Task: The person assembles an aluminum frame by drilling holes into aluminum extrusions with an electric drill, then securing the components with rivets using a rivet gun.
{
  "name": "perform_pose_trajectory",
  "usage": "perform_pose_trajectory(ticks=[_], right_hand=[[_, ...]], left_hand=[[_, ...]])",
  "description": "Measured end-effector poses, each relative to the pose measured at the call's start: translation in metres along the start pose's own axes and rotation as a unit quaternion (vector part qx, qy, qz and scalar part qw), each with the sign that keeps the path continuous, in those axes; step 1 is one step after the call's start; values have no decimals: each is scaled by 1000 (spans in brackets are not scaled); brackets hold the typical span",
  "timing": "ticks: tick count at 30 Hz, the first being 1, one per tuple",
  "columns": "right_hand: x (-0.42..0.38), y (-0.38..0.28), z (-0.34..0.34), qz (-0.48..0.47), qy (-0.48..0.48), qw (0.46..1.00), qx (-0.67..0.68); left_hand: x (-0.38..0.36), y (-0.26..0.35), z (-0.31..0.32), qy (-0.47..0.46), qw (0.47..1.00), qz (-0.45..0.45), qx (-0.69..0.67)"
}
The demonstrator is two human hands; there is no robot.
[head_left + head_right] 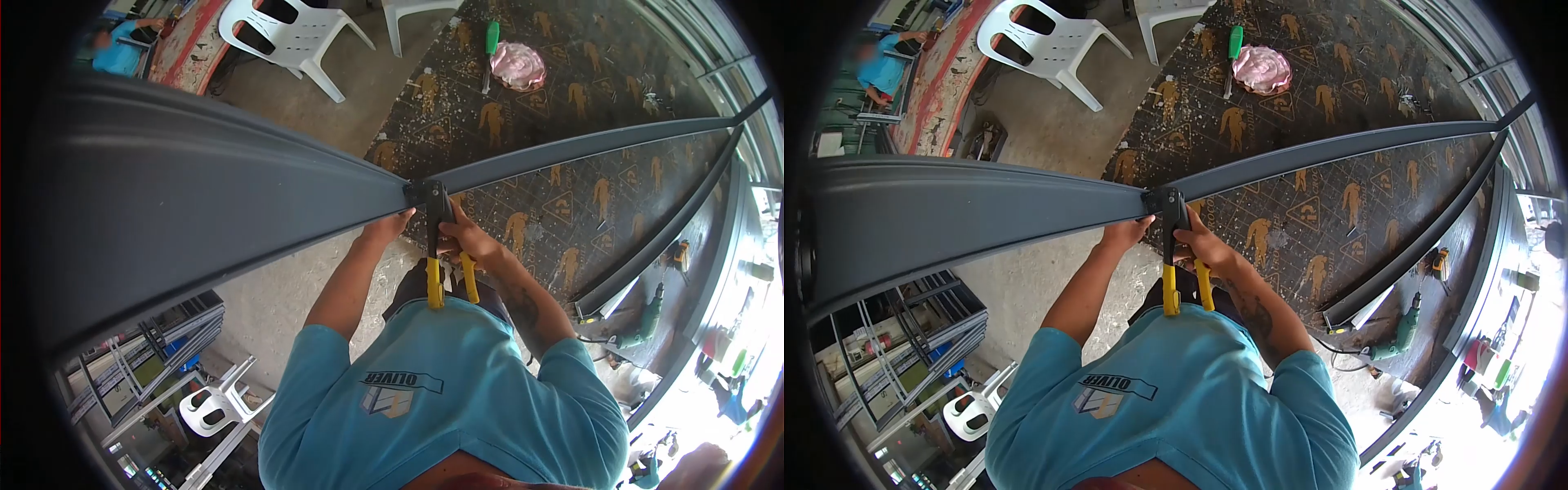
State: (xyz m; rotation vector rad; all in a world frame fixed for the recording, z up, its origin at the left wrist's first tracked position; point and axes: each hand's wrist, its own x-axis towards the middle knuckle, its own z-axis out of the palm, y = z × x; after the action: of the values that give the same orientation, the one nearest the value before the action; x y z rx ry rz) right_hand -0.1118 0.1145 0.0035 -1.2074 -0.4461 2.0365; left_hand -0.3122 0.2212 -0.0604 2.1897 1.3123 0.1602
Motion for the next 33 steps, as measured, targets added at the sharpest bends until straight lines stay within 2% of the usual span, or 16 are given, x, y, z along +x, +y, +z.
perform_pose_trajectory(ticks=[3, 5, 6, 8, 9, 12, 14, 16, 17, 19, 24, 26, 28, 30, 31, 33], right_hand=[[13, 26, -11, 8, -21, 995, 98], [18, 40, -22, 58, -74, 970, 224], [8, 40, -18, 52, -76, 971, 220], [-18, 47, -7, -34, -182, 893, 411], [-21, 62, -8, -61, -207, 882, 420], [-33, 82, -2, -115, -239, 890, 371], [-36, 84, 3, -16, -260, 887, 382], [-50, 70, 13, 48, -212, 905, 366], [-48, 64, 13, 52, -228, 905, 354], [-49, 65, 12, 111, -216, 881, 406], [-44, 76, 7, 105, -227, 904, 347], [-41, 80, 7, 114, -159, 928, 316], [-30, 84, 10, 103, -137, 916, 363], [-21, 95, 14, 61, -93, 951, 288], [-19, 93, 21, 64, -25, 959, 275], [-10, 103, 24, 69, -22, 960, 270]], left_hand=[[-1, 3, -6, -14, 1000, -3, 13], [0, 17, -25, -68, 996, 18, -53], [-1, 18, -26, -62, 996, 22, -51], [-5, 17, -22, 112, 972, 183, -94], [-5, 9, -7, 89, 939, 111, -314], [0, 18, 5, 197, 917, 132, -321], [3, 10, 31, 239, 952, 64, -180], [12, -9, 59, 371, 916, 129, -80], [14, -10, 58, 387, 911, 125, -68], [12, -10, 62, 337, 930, 94, -114], [12, 2, 52, 326, 932, 87, -133], [10, 4, 53, 319, 922, 69, -208], [13, 5, 52, 323, 923, 56, -203], [12, 8, 52, 320, 909, 60, -260], [13, 14, 48, 339, 900, 69, -265], [15, 22, 39, 342, 901, 77, -256]])
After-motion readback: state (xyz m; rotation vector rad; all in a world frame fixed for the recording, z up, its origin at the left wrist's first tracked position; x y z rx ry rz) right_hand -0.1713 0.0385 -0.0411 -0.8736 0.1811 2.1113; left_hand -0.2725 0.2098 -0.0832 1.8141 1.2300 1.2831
